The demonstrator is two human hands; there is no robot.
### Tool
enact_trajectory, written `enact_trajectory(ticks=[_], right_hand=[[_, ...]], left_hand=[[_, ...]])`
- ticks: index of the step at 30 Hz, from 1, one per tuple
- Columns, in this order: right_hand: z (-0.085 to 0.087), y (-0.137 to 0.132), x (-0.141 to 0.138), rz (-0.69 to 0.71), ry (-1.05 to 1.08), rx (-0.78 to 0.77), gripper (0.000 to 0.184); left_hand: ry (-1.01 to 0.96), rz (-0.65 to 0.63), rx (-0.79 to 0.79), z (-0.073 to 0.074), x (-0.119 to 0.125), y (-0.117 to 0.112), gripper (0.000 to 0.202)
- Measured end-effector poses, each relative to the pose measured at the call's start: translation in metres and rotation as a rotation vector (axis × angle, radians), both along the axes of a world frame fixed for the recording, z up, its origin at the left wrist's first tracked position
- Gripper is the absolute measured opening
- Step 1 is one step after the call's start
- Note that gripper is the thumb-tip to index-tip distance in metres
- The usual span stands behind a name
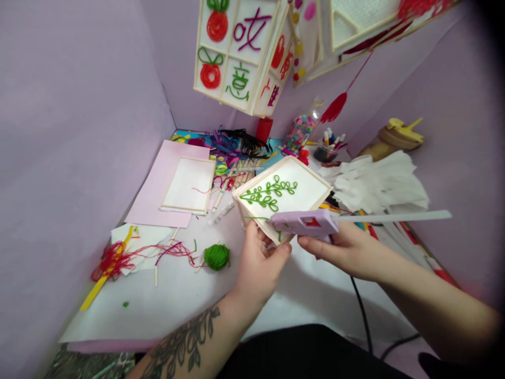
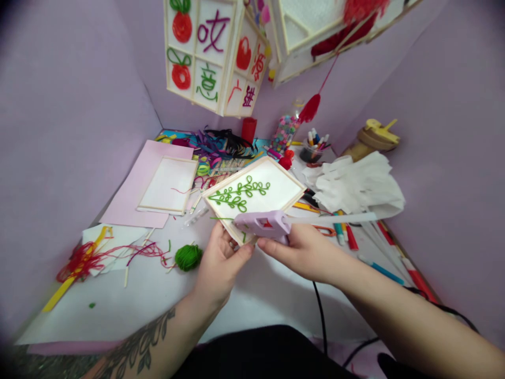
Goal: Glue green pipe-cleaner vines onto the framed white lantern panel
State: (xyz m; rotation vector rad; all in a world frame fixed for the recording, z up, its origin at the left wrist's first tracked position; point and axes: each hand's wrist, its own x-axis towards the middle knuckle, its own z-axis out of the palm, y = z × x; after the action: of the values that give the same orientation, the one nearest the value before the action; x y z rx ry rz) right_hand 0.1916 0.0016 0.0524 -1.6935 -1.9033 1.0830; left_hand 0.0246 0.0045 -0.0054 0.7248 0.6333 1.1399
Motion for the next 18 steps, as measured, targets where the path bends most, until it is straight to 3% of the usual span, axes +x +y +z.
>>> enact_trajectory(ticks=[18], right_hand=[[0.0031, 0.0004, -0.0016, 0.041, 0.02, 0.004, 0.044]], left_hand=[[0.006, 0.004, 0.004, 0.0013, -0.0001, 0.0001, 0.047]])
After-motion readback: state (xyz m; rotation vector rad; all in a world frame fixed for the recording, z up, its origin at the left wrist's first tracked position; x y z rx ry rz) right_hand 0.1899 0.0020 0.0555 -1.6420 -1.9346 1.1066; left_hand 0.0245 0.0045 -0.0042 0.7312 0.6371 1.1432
